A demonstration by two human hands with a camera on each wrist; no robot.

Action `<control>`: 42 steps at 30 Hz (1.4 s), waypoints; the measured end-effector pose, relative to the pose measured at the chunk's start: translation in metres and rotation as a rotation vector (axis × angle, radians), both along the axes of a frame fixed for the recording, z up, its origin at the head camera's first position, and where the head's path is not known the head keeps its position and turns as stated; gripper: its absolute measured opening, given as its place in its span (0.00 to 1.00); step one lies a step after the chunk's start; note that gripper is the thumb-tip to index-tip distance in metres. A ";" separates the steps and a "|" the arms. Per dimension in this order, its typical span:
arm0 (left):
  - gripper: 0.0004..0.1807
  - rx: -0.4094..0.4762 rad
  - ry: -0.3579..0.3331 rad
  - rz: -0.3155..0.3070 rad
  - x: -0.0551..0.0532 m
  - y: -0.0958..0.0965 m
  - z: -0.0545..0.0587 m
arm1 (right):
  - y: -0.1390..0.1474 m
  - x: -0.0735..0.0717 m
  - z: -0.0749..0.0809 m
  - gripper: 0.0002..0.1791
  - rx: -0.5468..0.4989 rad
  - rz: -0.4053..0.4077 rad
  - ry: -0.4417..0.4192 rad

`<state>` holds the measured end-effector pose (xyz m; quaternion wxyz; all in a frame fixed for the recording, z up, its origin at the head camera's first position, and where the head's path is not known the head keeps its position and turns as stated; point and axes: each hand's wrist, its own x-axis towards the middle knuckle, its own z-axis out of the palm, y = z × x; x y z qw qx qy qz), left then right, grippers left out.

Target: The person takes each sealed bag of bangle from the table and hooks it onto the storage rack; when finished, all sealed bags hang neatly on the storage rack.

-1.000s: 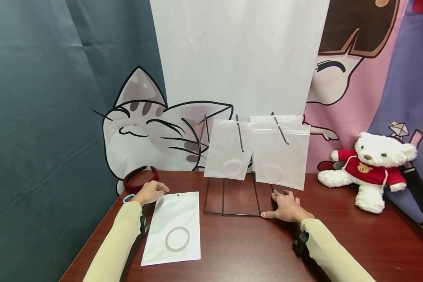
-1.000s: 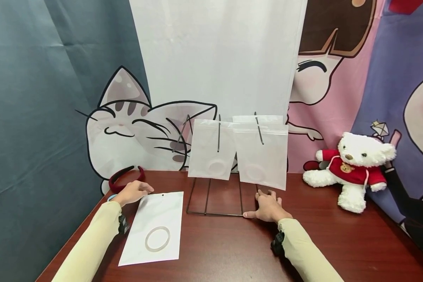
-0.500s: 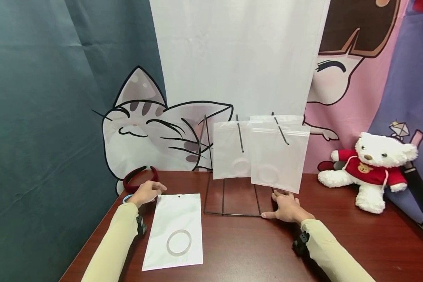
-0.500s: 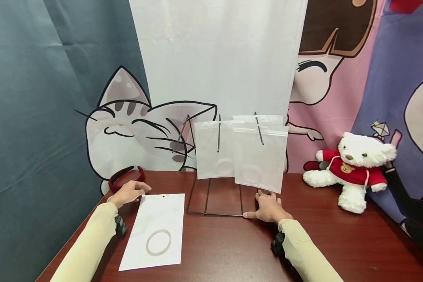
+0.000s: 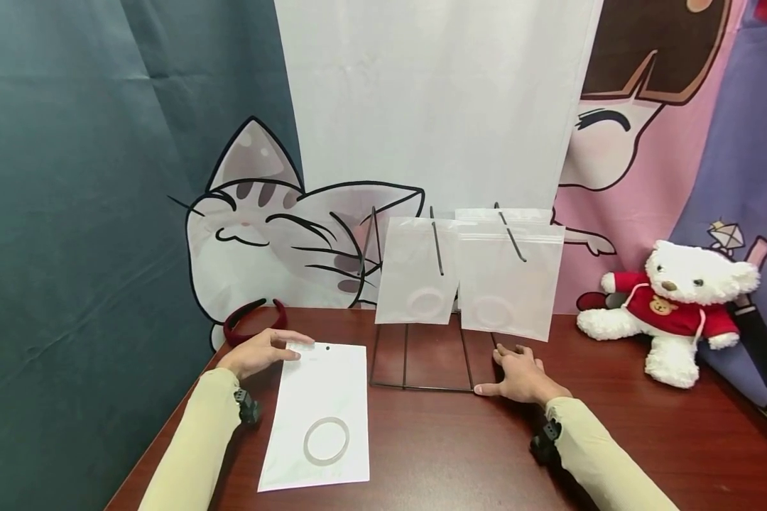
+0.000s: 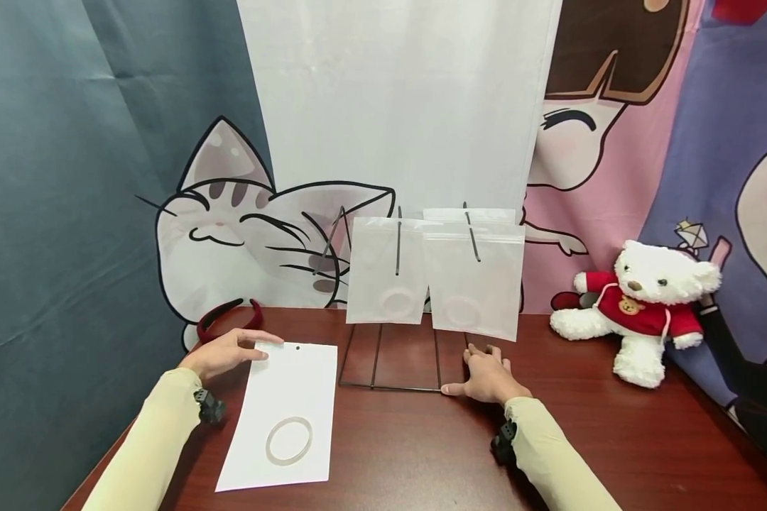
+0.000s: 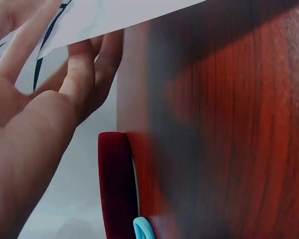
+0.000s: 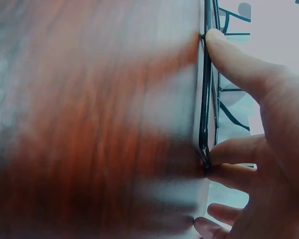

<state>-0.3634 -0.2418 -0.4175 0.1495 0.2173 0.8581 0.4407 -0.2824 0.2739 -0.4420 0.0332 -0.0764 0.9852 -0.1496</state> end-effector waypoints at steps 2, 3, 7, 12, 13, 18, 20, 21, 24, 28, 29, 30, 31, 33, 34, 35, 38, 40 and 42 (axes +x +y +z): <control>0.18 -0.025 0.005 -0.028 0.001 0.001 0.000 | 0.000 0.000 -0.001 0.57 -0.003 -0.002 -0.004; 0.17 -0.033 0.006 -0.037 0.001 0.002 0.001 | 0.000 0.001 -0.001 0.57 -0.004 -0.002 -0.003; 0.14 -0.049 0.003 -0.036 0.003 0.007 0.002 | 0.001 0.001 -0.003 0.57 -0.008 -0.003 0.012; 0.13 -0.085 0.026 0.007 0.006 0.013 0.008 | 0.000 0.002 -0.003 0.56 0.004 0.000 0.016; 0.12 -0.089 0.036 0.012 0.007 0.014 0.009 | 0.000 0.002 -0.003 0.56 0.005 0.001 0.014; 0.10 -0.122 0.148 0.053 0.011 0.022 0.017 | -0.001 0.001 -0.002 0.56 0.007 0.003 0.014; 0.10 -0.118 0.186 0.075 0.013 0.026 0.022 | -0.001 0.001 -0.002 0.56 0.004 0.000 0.010; 0.10 -0.114 0.206 0.080 0.014 0.028 0.024 | -0.001 0.001 -0.001 0.56 0.003 -0.001 0.009; 0.10 -0.086 0.254 0.101 0.019 0.034 0.031 | -0.001 0.001 -0.001 0.56 0.003 -0.002 0.004; 0.10 -0.027 0.305 0.140 0.027 0.043 0.039 | 0.001 0.000 -0.001 0.57 0.001 -0.005 0.003; 0.10 -0.009 0.309 0.149 0.028 0.045 0.041 | 0.002 0.000 -0.001 0.57 0.000 -0.007 0.004; 0.10 0.006 0.322 0.155 0.030 0.048 0.042 | 0.002 0.000 -0.001 0.57 -0.001 -0.008 0.005; 0.10 0.019 0.337 0.163 0.031 0.051 0.043 | 0.002 0.000 -0.001 0.57 -0.004 -0.009 0.006; 0.10 0.041 0.363 0.176 0.035 0.056 0.045 | 0.002 0.000 -0.001 0.57 -0.003 -0.008 0.010; 0.11 0.055 0.370 0.182 0.036 0.058 0.046 | 0.002 0.000 -0.001 0.57 -0.004 -0.007 0.009; 0.11 0.070 0.377 0.190 0.038 0.059 0.047 | 0.002 0.000 -0.001 0.57 -0.005 -0.005 0.009; 0.11 0.136 0.410 0.200 0.042 0.064 0.051 | 0.000 0.000 -0.002 0.57 0.002 -0.003 0.007; 0.10 0.191 0.433 0.201 0.045 0.068 0.055 | 0.000 0.000 -0.002 0.57 0.005 -0.006 0.006; 0.10 0.243 0.467 0.195 0.048 0.074 0.061 | 0.000 0.000 -0.002 0.57 0.004 -0.008 0.005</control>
